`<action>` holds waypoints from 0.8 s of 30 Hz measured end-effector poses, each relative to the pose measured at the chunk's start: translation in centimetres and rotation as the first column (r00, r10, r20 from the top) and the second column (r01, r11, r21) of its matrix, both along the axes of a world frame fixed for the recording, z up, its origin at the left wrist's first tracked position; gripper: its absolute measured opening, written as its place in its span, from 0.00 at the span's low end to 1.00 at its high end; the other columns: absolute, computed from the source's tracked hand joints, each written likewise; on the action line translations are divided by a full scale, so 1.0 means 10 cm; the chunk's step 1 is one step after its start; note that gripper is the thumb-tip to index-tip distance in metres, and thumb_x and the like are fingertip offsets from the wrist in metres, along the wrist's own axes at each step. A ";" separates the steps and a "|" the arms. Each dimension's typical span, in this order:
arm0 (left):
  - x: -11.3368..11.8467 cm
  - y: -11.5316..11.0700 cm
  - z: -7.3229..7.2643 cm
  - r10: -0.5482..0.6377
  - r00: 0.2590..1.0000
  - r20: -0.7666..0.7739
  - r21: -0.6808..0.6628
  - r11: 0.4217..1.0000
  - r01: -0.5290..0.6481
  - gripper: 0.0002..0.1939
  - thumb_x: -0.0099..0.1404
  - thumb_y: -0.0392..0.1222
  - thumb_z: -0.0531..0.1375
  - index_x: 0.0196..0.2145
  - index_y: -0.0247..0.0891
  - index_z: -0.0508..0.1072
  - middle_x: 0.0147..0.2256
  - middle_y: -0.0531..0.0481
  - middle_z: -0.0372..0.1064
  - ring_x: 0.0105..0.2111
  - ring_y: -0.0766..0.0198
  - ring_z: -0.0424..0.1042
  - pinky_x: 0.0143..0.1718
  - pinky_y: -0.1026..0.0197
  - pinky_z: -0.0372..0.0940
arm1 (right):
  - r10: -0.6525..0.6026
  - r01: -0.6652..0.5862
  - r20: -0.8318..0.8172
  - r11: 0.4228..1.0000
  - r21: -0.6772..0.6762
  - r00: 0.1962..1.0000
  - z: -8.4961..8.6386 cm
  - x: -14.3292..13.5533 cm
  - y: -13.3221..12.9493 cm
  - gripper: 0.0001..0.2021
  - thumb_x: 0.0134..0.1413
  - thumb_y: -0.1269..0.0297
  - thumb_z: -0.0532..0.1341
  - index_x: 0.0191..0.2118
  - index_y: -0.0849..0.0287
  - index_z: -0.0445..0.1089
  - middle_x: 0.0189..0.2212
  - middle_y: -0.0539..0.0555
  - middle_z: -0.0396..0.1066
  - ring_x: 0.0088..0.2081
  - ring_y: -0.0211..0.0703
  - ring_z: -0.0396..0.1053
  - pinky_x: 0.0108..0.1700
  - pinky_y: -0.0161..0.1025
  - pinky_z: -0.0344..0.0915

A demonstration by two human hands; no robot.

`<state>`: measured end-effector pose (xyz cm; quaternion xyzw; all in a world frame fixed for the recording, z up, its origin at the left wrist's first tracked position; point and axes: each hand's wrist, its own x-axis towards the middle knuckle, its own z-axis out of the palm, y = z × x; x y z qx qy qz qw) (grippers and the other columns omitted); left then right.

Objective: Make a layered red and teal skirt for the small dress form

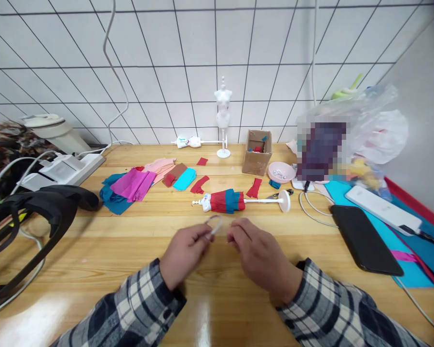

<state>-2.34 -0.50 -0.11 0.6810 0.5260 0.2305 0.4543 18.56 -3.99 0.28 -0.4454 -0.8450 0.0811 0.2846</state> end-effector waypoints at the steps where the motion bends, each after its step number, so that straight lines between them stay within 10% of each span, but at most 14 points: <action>1: -0.08 0.07 0.00 0.097 0.995 0.032 0.021 0.995 -0.098 0.13 0.63 0.46 0.53 0.27 0.38 0.71 0.17 0.56 0.60 0.19 0.66 0.60 0.22 0.64 0.55 | -0.032 0.032 -0.062 0.999 0.000 0.998 0.02 0.03 0.01 0.09 0.66 0.73 0.50 0.39 0.58 0.65 0.40 0.55 0.69 0.39 0.41 0.67 0.39 0.37 0.64; 5: -0.39 0.34 0.07 0.276 0.959 -0.058 0.400 0.887 -0.231 0.16 0.64 0.47 0.53 0.34 0.37 0.77 0.27 0.50 0.72 0.31 0.61 0.70 0.37 0.60 0.63 | -0.142 0.098 -0.327 0.984 -0.147 0.934 0.05 0.14 0.09 0.05 0.65 0.68 0.55 0.38 0.56 0.67 0.40 0.53 0.69 0.36 0.38 0.67 0.37 0.35 0.65; 8: -0.53 0.44 0.08 0.345 0.886 -0.309 0.636 0.768 -0.077 0.17 0.65 0.49 0.54 0.38 0.39 0.80 0.31 0.47 0.73 0.36 0.57 0.70 0.42 0.55 0.62 | -0.195 0.063 -0.420 0.950 -0.307 0.886 0.02 0.16 0.14 0.03 0.61 0.68 0.57 0.36 0.56 0.68 0.37 0.51 0.69 0.29 0.35 0.64 0.31 0.34 0.63; 14: -0.55 0.44 0.04 0.385 0.664 -0.641 0.558 0.828 0.059 0.21 0.65 0.49 0.56 0.53 0.41 0.73 0.42 0.41 0.73 0.41 0.47 0.68 0.43 0.49 0.60 | -0.297 -0.023 -0.508 0.847 -0.531 0.809 0.00 0.12 0.13 0.03 0.56 0.65 0.59 0.34 0.56 0.70 0.26 0.49 0.72 0.27 0.37 0.66 0.29 0.34 0.61; 17: -0.41 0.35 0.09 0.447 0.756 -0.478 0.629 0.775 -0.061 0.24 0.63 0.54 0.59 0.51 0.37 0.70 0.46 0.39 0.70 0.46 0.46 0.66 0.46 0.48 0.58 | -0.286 -0.080 -0.528 0.821 -0.565 0.800 0.01 0.10 0.11 0.03 0.54 0.67 0.59 0.33 0.57 0.70 0.27 0.49 0.73 0.29 0.38 0.68 0.31 0.34 0.64; 20: -0.17 0.18 0.12 0.027 0.966 -0.258 0.492 0.864 0.107 0.17 0.69 0.53 0.53 0.39 0.37 0.72 0.36 0.45 0.71 0.40 0.56 0.68 0.44 0.54 0.59 | -0.258 -0.113 -0.503 0.796 -0.594 0.825 0.00 0.05 0.10 0.03 0.52 0.69 0.58 0.32 0.57 0.70 0.25 0.47 0.71 0.27 0.36 0.67 0.30 0.33 0.63; 24: 0.09 -0.07 0.08 -0.277 0.949 -0.149 0.391 0.866 0.313 0.17 0.70 0.53 0.52 0.34 0.39 0.72 0.33 0.50 0.70 0.36 0.60 0.67 0.44 0.55 0.57 | -0.219 -0.114 -0.453 0.792 -0.600 0.864 -0.02 0.00 0.09 0.04 0.51 0.72 0.58 0.31 0.58 0.69 0.24 0.46 0.71 0.26 0.34 0.66 0.29 0.31 0.61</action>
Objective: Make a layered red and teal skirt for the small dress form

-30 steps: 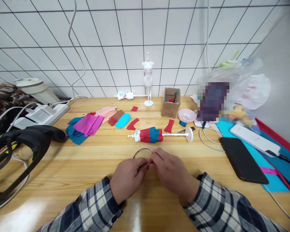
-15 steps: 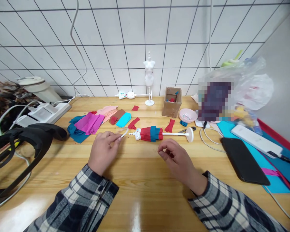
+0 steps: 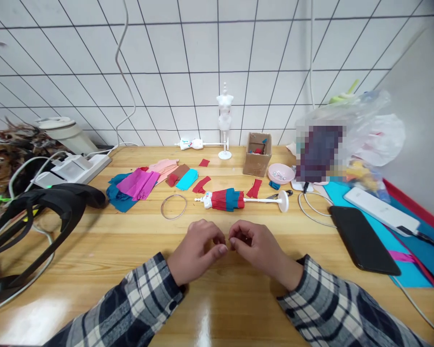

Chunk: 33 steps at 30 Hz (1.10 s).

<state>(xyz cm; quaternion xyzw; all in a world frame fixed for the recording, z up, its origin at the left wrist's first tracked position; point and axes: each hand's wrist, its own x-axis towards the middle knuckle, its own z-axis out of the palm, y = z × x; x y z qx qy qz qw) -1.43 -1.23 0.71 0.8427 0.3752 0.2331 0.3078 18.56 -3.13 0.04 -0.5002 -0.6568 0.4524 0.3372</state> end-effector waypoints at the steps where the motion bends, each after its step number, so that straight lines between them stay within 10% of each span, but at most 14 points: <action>1: 0.04 -0.04 -0.01 -0.014 1.000 -0.005 0.007 1.000 0.014 0.16 0.69 0.52 0.53 0.34 0.39 0.71 0.33 0.50 0.70 0.36 0.60 0.66 0.44 0.55 0.56 | 0.002 -0.002 0.008 1.000 0.002 1.000 0.00 -0.01 0.00 0.04 0.50 0.72 0.58 0.31 0.58 0.69 0.24 0.46 0.71 0.26 0.34 0.66 0.29 0.31 0.60; 15: 0.07 -0.06 -0.02 -0.126 0.984 0.125 0.051 0.991 0.120 0.11 0.66 0.39 0.55 0.26 0.38 0.72 0.25 0.49 0.70 0.31 0.62 0.65 0.38 0.58 0.60 | -0.033 0.020 -0.101 0.992 -0.125 0.994 -0.04 0.03 0.04 0.04 0.52 0.67 0.60 0.35 0.58 0.71 0.23 0.48 0.73 0.23 0.35 0.68 0.26 0.32 0.63; 19: 0.07 -0.05 -0.05 0.021 0.981 0.192 -0.114 0.994 0.001 0.11 0.67 0.44 0.56 0.33 0.38 0.76 0.31 0.47 0.73 0.36 0.61 0.69 0.41 0.58 0.63 | -0.167 0.160 0.032 0.972 0.171 0.985 0.00 0.14 0.06 0.09 0.56 0.64 0.61 0.43 0.56 0.73 0.27 0.50 0.74 0.23 0.36 0.67 0.26 0.34 0.64; 23: 0.05 0.00 -0.09 0.078 0.960 0.269 -0.267 0.964 -0.004 0.15 0.70 0.48 0.53 0.44 0.37 0.76 0.41 0.44 0.73 0.44 0.58 0.70 0.50 0.55 0.63 | -0.103 -0.022 0.209 0.852 0.523 0.973 0.04 0.14 -0.01 0.07 0.60 0.67 0.59 0.42 0.54 0.74 0.36 0.53 0.76 0.35 0.40 0.72 0.37 0.37 0.68; 33: 0.06 -0.05 -0.08 0.012 0.976 0.217 -0.160 0.987 0.024 0.14 0.69 0.46 0.55 0.46 0.39 0.76 0.43 0.43 0.73 0.45 0.56 0.69 0.50 0.53 0.64 | -0.136 -0.166 0.431 0.788 0.593 0.892 0.00 0.13 -0.02 0.08 0.63 0.66 0.57 0.41 0.55 0.74 0.37 0.54 0.77 0.37 0.40 0.72 0.40 0.37 0.67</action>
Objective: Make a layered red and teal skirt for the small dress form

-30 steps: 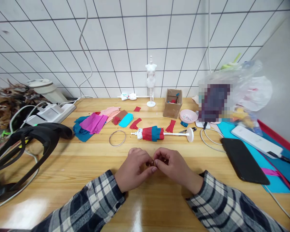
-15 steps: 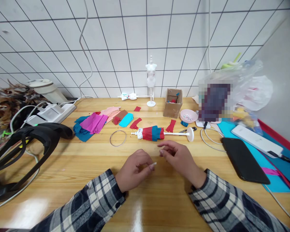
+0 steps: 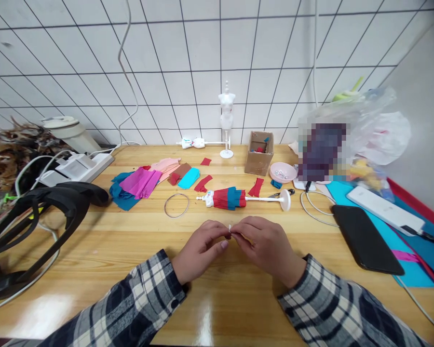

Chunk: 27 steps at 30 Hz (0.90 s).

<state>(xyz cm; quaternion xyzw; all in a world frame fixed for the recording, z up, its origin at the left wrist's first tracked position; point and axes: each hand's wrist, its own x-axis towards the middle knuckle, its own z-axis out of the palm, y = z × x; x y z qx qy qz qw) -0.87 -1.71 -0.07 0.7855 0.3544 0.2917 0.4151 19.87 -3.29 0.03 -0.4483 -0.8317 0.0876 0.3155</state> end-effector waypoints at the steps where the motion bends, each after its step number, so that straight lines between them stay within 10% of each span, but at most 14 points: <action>1: 0.00 0.00 -0.01 0.007 1.000 -0.007 0.031 1.000 -0.006 0.14 0.68 0.44 0.56 0.45 0.38 0.76 0.42 0.43 0.73 0.45 0.57 0.70 0.50 0.53 0.64 | -0.001 0.001 0.000 1.000 -0.013 1.000 0.01 0.00 0.00 0.08 0.63 0.66 0.58 0.40 0.56 0.74 0.36 0.53 0.76 0.37 0.40 0.72 0.39 0.36 0.66; 12: 0.05 -0.03 -0.05 0.062 0.985 -0.164 0.290 0.957 -0.012 0.11 0.69 0.37 0.54 0.38 0.36 0.77 0.34 0.45 0.73 0.36 0.61 0.68 0.41 0.57 0.63 | -0.098 0.073 -0.099 0.970 -0.232 0.990 0.00 -0.10 -0.03 0.02 0.52 0.70 0.61 0.31 0.57 0.71 0.28 0.49 0.72 0.29 0.37 0.68 0.31 0.34 0.60; 23: 0.03 -0.03 -0.05 0.081 0.990 -0.118 0.317 0.948 -0.040 0.08 0.68 0.35 0.56 0.38 0.36 0.76 0.34 0.47 0.73 0.36 0.63 0.67 0.41 0.59 0.62 | -0.353 -0.086 -0.446 0.698 -0.710 0.823 -0.03 -0.18 0.05 0.06 0.50 0.64 0.60 0.28 0.59 0.72 0.23 0.48 0.70 0.22 0.33 0.62 0.24 0.32 0.58; 27: 0.03 -0.01 -0.06 0.115 0.987 -0.112 0.276 0.958 -0.080 0.09 0.68 0.38 0.56 0.37 0.36 0.76 0.34 0.47 0.73 0.37 0.62 0.68 0.41 0.58 0.63 | -0.328 -0.112 -0.450 0.694 -0.712 0.831 -0.04 -0.15 0.06 0.08 0.51 0.61 0.62 0.31 0.59 0.75 0.26 0.50 0.73 0.24 0.35 0.64 0.27 0.33 0.60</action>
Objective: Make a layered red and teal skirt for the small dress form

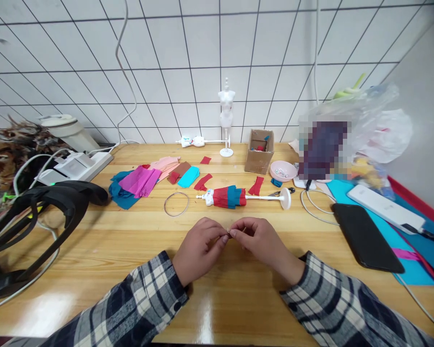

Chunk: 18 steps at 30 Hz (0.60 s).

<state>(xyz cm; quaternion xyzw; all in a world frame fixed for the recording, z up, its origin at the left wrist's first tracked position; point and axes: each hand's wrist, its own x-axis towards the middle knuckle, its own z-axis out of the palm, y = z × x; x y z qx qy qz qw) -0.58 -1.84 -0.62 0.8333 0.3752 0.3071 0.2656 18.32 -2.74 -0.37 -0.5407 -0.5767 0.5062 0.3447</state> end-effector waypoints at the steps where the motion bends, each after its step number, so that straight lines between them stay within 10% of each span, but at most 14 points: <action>1: 0.00 0.01 0.00 0.014 1.000 0.001 -0.013 1.000 -0.014 0.09 0.69 0.38 0.55 0.36 0.37 0.76 0.33 0.47 0.73 0.36 0.62 0.68 0.40 0.58 0.63 | -0.004 0.003 0.023 1.000 0.030 1.000 0.00 0.00 -0.01 0.08 0.51 0.61 0.62 0.32 0.59 0.76 0.27 0.50 0.75 0.25 0.35 0.65 0.28 0.33 0.61; 18: 0.02 0.04 0.00 0.075 0.994 0.084 -0.067 0.995 -0.069 0.09 0.62 0.35 0.57 0.28 0.36 0.77 0.28 0.49 0.74 0.31 0.65 0.71 0.35 0.62 0.65 | 0.005 -0.064 0.179 0.944 0.324 0.984 -0.01 -0.01 -0.06 0.05 0.53 0.67 0.64 0.34 0.54 0.79 0.28 0.48 0.75 0.26 0.35 0.66 0.29 0.33 0.61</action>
